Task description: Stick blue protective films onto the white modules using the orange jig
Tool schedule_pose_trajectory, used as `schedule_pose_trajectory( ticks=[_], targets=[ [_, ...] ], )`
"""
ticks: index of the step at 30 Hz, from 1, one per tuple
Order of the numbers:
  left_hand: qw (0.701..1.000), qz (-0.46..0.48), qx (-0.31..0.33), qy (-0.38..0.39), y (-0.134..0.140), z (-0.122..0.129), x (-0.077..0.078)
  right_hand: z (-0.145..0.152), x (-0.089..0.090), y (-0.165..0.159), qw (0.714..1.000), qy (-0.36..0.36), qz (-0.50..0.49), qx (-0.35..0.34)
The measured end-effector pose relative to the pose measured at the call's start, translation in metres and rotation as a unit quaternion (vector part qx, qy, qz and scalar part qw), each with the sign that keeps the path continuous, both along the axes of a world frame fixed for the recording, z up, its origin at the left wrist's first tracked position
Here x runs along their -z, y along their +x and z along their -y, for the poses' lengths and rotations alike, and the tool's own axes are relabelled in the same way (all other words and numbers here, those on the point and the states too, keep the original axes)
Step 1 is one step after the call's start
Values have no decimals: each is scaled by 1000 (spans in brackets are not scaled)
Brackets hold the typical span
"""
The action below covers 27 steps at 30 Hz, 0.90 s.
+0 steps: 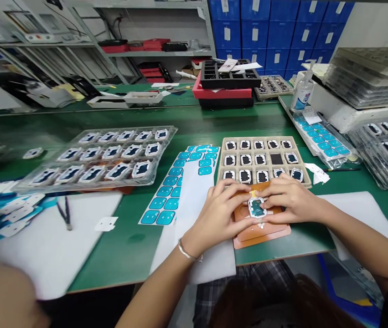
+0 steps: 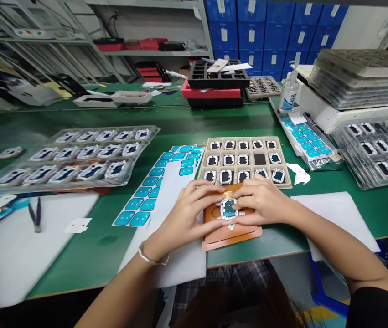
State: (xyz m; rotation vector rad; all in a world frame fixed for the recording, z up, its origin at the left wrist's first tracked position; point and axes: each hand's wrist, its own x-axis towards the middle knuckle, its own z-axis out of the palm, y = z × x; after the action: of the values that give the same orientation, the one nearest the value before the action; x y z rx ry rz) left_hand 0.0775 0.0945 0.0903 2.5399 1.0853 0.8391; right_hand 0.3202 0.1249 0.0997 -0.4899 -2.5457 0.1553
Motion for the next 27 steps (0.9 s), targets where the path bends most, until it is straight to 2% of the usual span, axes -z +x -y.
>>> schedule_pose_trajectory(
  ticks=[3, 5, 6, 8, 11, 13, 15, 19, 22, 27],
  targets=[
    [999, 32, 27, -11, -2, -9, 5, -5, 2, 1, 998, -40, -50, -21],
    [1000, 22, -2, -3, -8, -20, 11, -14, 2, 7, 995, -67, -75, -25],
    [999, 17, -43, 5, -13, -25, 14, -20, 2, 13, 993, -75, -88, -14],
    [984, 8, -176, 17, -22, -36, 22, -37, 4, 27, 990, -75, -113, 44],
    [921, -60, -385, -14, -33, -45, 33, -67, 16, 53, 976, -35, -109, 186],
    [881, -119, -455, -59, -35, -47, 37, -85, 31, 66, 961, -15, -89, 262],
    [862, -161, -470, -100, -35, -47, 36, -98, 46, 71, 952, -8, -78, 296],
    [855, -191, -463, -137, -35, -49, 32, -106, 65, 68, 948, 0, -63, 313],
    [861, -194, -452, -128, -39, -52, 32, -103, 62, 64, 950, 10, -65, 305],
    [874, -186, -435, -108, -43, -52, 33, -89, 46, 56, 954, 32, -95, 284]
  ],
)
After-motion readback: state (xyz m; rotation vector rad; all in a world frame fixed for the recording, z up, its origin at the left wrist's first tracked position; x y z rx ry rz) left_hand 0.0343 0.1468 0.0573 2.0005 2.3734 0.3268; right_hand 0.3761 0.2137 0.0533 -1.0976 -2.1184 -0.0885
